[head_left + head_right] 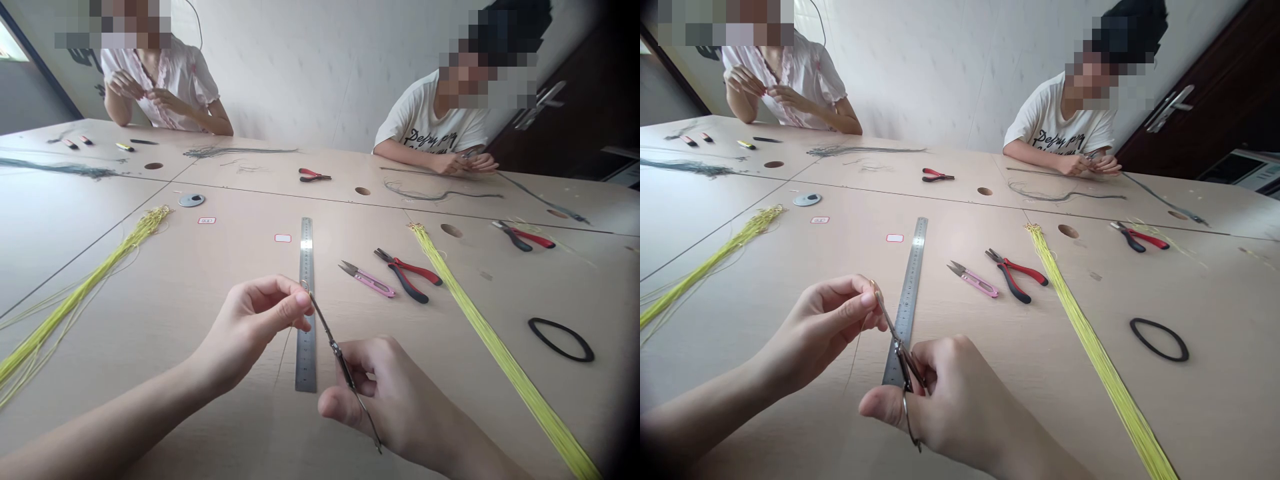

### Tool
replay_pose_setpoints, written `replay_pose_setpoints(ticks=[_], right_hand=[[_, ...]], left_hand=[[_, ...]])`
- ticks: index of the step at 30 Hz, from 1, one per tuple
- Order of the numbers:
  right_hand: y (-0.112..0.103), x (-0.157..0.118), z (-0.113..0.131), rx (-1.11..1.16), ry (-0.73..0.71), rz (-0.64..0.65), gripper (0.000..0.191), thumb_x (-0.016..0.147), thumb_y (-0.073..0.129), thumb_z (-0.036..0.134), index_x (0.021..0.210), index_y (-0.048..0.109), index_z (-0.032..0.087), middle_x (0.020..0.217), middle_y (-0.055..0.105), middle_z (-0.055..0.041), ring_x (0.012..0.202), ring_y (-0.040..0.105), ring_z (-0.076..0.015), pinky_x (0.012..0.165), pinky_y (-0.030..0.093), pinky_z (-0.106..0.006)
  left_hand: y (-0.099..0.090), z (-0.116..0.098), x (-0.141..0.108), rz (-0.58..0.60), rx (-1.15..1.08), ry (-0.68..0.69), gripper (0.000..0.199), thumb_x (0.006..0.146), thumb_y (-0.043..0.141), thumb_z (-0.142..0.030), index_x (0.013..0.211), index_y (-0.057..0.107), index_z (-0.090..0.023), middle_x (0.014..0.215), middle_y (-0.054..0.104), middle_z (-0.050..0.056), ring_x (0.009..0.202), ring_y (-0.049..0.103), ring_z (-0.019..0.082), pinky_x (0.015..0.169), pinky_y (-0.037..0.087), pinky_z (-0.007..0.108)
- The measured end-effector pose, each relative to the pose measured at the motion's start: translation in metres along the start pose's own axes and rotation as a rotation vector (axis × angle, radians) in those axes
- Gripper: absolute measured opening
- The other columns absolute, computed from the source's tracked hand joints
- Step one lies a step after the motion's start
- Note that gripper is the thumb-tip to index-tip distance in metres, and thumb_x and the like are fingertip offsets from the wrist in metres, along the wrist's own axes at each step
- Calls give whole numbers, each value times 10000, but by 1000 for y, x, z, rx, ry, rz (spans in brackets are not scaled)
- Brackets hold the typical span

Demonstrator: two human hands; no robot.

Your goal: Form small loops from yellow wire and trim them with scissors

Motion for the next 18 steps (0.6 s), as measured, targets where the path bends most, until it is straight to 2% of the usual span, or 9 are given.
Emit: replay_pose_setpoints(ticks=[4,8,18], right_hand=[[-1,0,0,-12,20,-14,607,606,678,705,597,351,195,571,303,58,526,265,-77,460,217,-233],[2,-1,2,-2,14,31,618,594,674,721,606,350,195,578,305,61,534,268,-78,470,207,-235],[2,-1,0,43,-33,37,601,619,697,676,612,342,191,587,304,63,547,260,-78,485,183,-245]], left_hand=[[-1,0,-2,0,6,5,191,785,703,-358,689,668,-196,635,636,-21,670,572,118,703,429,248],[-1,1,-2,0,3,3,187,785,703,-360,692,668,-202,630,624,-28,669,569,113,696,426,241],[1,1,0,14,-20,-4,182,787,703,-350,689,666,-201,654,618,-34,671,569,103,694,435,229]])
Point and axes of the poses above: each hand's wrist, its own x-axis towards the middle knuckle, its own y-axis out of the palm, z = x × y, the point moved 8 cm from there along x, towards the middle knuckle
